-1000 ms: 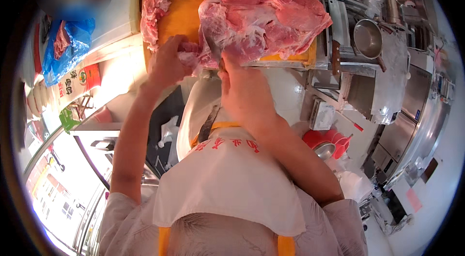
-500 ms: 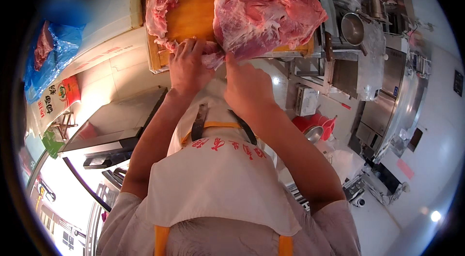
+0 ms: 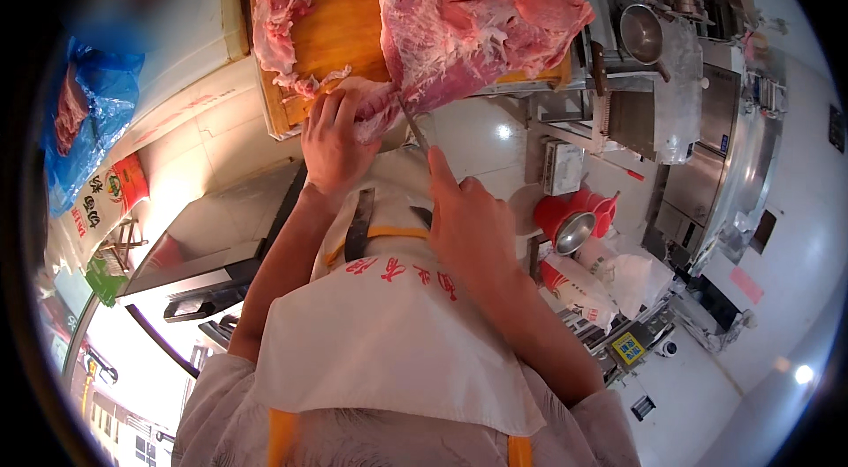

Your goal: The person uses a knife to trim and cut a large piece of raw meat on a yellow cutting board. They separate fat and connective tissue, occasionally lifting and repositioning the meat to access different areas.

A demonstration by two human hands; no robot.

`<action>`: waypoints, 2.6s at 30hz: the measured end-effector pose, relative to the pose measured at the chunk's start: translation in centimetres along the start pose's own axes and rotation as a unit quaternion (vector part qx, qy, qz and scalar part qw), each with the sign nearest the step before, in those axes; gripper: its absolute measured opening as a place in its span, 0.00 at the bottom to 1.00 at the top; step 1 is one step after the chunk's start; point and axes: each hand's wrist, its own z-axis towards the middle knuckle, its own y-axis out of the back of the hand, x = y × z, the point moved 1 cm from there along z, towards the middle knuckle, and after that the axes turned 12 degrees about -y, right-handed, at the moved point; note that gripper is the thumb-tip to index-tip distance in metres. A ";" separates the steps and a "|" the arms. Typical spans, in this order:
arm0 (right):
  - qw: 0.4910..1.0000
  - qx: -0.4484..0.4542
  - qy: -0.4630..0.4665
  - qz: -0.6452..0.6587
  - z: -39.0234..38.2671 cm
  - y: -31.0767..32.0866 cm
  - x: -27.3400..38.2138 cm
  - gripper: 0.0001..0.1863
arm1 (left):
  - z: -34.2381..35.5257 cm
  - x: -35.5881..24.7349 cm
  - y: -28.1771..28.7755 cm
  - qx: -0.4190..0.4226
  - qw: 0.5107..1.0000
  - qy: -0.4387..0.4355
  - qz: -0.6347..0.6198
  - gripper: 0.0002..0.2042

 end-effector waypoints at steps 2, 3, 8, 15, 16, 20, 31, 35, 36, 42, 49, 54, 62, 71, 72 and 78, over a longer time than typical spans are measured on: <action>0.998 -0.055 0.034 0.027 0.5 -0.3 0.1 0.26 | 0.2 -0.3 0.5 0.001 1.000 -0.004 -0.015 0.32; 0.994 -0.082 0.052 0.040 1.1 -0.5 0.3 0.27 | 0.3 -0.4 0.7 0.001 1.000 -0.005 -0.022 0.32; 0.997 -0.047 0.036 -0.041 4.7 -3.0 0.8 0.36 | 0.1 -0.4 0.2 -0.003 1.000 -0.007 -0.009 0.32; 0.999 -0.004 0.003 -0.044 1.0 -5.6 -2.0 0.42 | -0.5 -0.1 0.3 -0.023 0.999 -0.045 0.017 0.31; 1.000 -0.003 0.003 -0.026 0.3 -5.2 -2.2 0.39 | -0.6 0.1 0.6 -0.025 0.999 -0.041 0.008 0.31; 0.998 -0.043 0.018 0.041 -0.7 -4.3 -2.3 0.33 | -0.7 0.7 0.5 -0.038 0.998 -0.041 -0.015 0.30; 1.000 -0.015 -0.007 0.004 -0.5 -7.7 -3.5 0.45 | -0.8 0.7 0.6 -0.016 0.999 -0.043 0.008 0.26; 0.997 -0.043 0.009 0.068 -2.5 -6.8 -3.6 0.37 | -1.5 1.4 1.3 -0.002 0.999 -0.051 0.001 0.28; 0.992 -0.063 0.019 0.105 -2.7 -6.5 -3.4 0.34 | -1.6 1.5 1.4 0.002 0.999 -0.053 -0.010 0.29; 0.997 -0.065 0.026 0.042 0.5 -8.3 -3.8 0.41 | -1.3 1.6 1.6 0.016 0.999 -0.040 -0.023 0.30; 0.999 -0.038 -0.020 0.001 -3.3 -8.8 -9.8 0.38 | 0.2 2.0 2.3 0.030 0.998 -0.001 -0.049 0.30; 0.974 -0.130 0.024 0.187 -4.2 -5.0 -8.2 0.30 | 2.1 -0.1 4.8 0.045 0.972 0.122 -0.194 0.29; 0.799 0.050 -0.136 0.583 -2.7 -1.5 -6.5 0.18 | 1.4 3.8 9.2 0.115 0.503 0.371 -0.772 0.26; 0.685 0.091 0.052 0.721 4.1 2.9 -0.2 0.16 | 4.7 -1.5 10.9 0.014 0.339 0.323 -0.883 0.28; 0.668 0.111 0.077 0.732 4.5 3.5 0.8 0.17 | 5.1 -1.7 10.9 0.025 0.343 0.311 -0.886 0.28; 0.659 0.114 0.093 0.738 6.9 2.7 0.4 0.19 | 7.0 -3.7 12.2 0.040 0.360 0.303 -0.881 0.25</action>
